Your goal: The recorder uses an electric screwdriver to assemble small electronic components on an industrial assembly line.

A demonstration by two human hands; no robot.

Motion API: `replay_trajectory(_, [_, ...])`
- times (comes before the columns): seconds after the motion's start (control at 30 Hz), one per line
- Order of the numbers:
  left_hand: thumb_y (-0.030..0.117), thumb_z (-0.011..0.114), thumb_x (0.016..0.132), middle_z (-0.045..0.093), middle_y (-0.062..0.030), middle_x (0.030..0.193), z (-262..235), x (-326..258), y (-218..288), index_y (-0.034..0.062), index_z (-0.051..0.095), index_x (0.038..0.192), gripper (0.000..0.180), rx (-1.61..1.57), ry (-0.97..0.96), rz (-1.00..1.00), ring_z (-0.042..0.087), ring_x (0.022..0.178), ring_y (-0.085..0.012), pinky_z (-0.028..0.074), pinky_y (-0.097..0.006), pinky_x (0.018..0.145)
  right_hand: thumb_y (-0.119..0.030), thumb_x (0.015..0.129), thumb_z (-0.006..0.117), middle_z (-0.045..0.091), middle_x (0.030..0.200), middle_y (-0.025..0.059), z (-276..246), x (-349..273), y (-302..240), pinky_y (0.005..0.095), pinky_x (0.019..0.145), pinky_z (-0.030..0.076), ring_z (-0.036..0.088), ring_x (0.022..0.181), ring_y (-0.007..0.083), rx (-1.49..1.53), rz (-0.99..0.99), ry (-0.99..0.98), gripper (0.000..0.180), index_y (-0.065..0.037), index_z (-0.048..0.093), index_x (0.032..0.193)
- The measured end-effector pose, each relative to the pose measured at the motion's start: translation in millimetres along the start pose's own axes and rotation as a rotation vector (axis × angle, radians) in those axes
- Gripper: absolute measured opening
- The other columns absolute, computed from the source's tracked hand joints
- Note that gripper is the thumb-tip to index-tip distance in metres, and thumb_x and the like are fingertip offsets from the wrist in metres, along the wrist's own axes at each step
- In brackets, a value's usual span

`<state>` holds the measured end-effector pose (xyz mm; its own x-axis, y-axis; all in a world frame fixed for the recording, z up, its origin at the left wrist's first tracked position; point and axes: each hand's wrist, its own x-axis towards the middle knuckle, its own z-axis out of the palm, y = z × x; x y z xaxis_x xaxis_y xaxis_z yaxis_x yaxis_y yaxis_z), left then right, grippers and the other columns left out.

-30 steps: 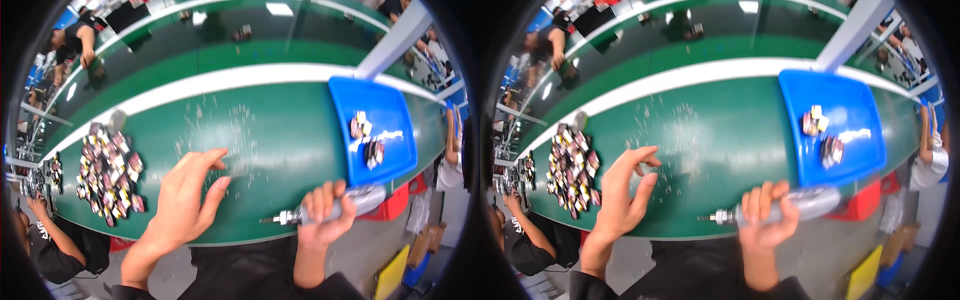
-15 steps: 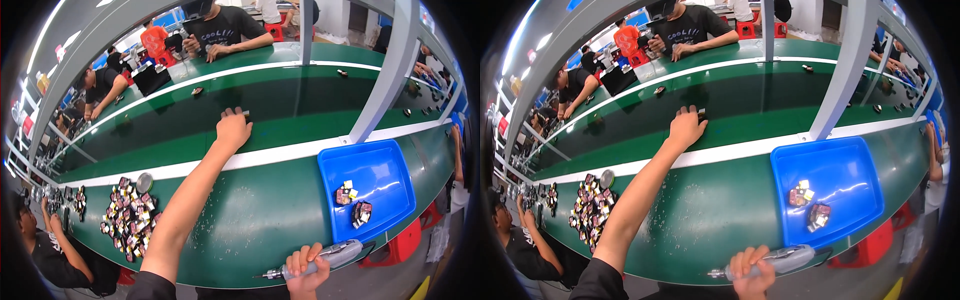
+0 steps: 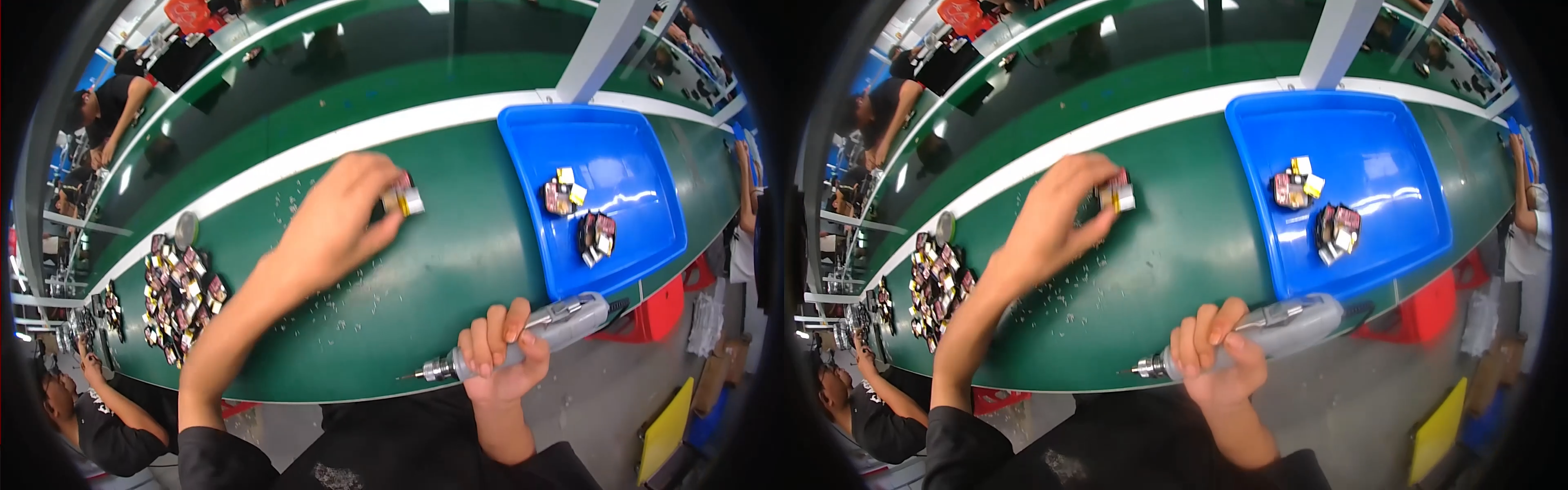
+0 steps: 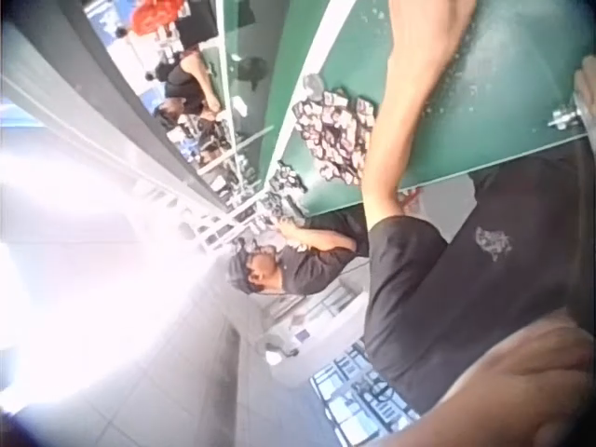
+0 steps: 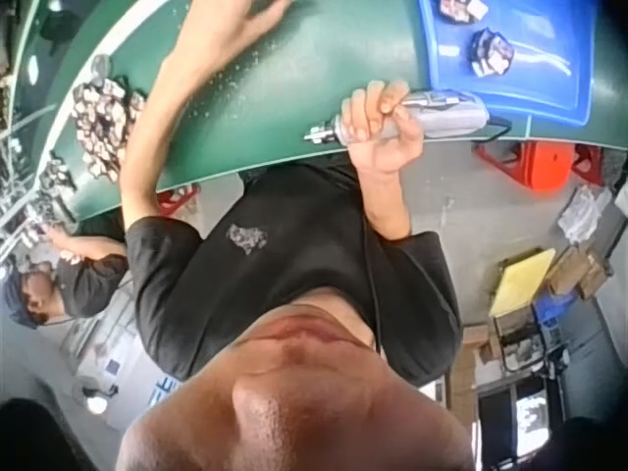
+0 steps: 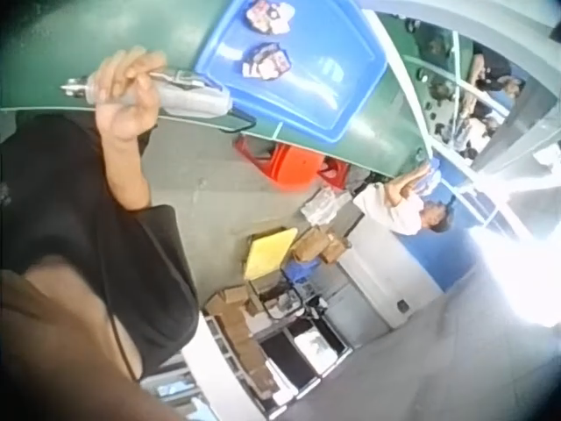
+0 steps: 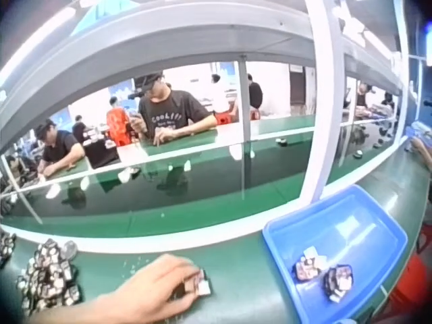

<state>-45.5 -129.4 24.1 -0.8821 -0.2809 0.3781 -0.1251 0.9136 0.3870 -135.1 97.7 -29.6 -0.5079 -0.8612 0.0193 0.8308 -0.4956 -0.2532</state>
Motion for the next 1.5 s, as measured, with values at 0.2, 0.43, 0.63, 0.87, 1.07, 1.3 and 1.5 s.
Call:
replay_trajectory(0.2, [-0.001,0.073,0.065,0.056,-0.0183,0.111,8.6,-76.0,75.0,-0.0062,0.053,0.114,0.053,-0.226,-0.138,0.01,0.057,0.098,-0.0361,0.049,-0.042,0.082,-0.018,0.088,0.049,0.046,0.064,0.0063,0.3,-22.0,-2.0,0.0317,0.054,0.039,0.049,0.052,0.0175,-0.025,0.059,-0.019,0.014,-0.005,0.046,0.082])
replay_trajectory(0.43, [-0.004,0.071,0.066,0.056,-0.0178,0.108,18.6,-96.3,86.9,-0.0078,0.055,0.108,0.046,-0.298,-0.137,-0.049,0.057,0.094,-0.0351,0.049,-0.041,0.08,-0.017,0.088,0.052,0.047,0.067,0.0074,8.0,-55.4,10.0,0.0313,0.053,0.041,0.05,0.054,0.0189,-0.015,0.157,-0.022,0.014,-0.003,0.05,0.087])
replay_trajectory(0.63, [-0.007,0.069,0.066,0.057,-0.0153,0.099,26.6,-100.6,94.9,-0.0084,0.056,0.102,0.038,-0.19,-0.088,-0.106,0.058,0.086,-0.0311,0.051,-0.038,0.07,-0.014,0.088,0.053,0.046,0.067,0.0079,15.4,-67.5,30.1,0.03,0.054,0.042,0.05,0.055,0.0197,-0.142,0.255,0.053,0.013,-0.002,0.05,0.087])
replay_trajectory(0.87, [0.002,0.064,0.057,0.059,-0.0207,0.099,33.5,-105.2,101.8,-0.0131,0.059,0.094,0.04,0.072,0.008,0.073,0.06,0.084,-0.0314,0.054,-0.034,0.058,-0.012,0.088,0.053,0.047,0.075,0.0089,16.5,-69.7,37.3,0.0319,0.059,0.046,0.051,0.063,0.0203,-0.435,0.134,0.165,0.013,-0.001,0.048,0.092])
replay_trajectory(1.07, [0.005,0.06,0.054,0.061,-0.0246,0.097,41.1,-108.4,114.1,-0.0151,0.061,0.091,0.042,0.148,0.018,0.08,0.062,0.085,-0.0335,0.055,-0.034,0.061,-0.027,0.081,0.055,0.048,0.075,0.0037,32.1,-67.0,33.8,0.0254,0.06,0.038,0.045,0.063,0.0124,-0.558,0.261,0.371,0.022,-0.008,0.046,0.085])
replay_trajectory(1.3, [0.0,0.065,0.06,0.061,-0.0296,0.105,36.3,-118.6,118.0,-0.018,0.061,0.096,0.04,0.13,-0.078,0.039,0.062,0.093,-0.0366,0.056,-0.038,0.071,-0.015,0.088,0.055,0.05,0.076,0.0086,19.7,-57.0,7.5,0.0318,0.058,0.046,0.053,0.06,0.0203,-0.262,0.3,0.098,0.015,-0.003,0.05,0.095])
replay_trajectory(1.5, [-0.003,0.067,0.065,0.061,-0.0303,0.107,39.8,-122.5,115.9,-0.019,0.062,0.094,0.034,0.143,-0.068,0.09,0.062,0.096,-0.0372,0.058,-0.037,0.076,-0.015,0.089,0.056,0.047,0.068,0.0053,51.9,-15.5,-32.5,0.0305,0.05,0.044,0.052,0.052,0.018,-0.447,0.037,-0.164,0.014,-0.006,0.046,0.084])
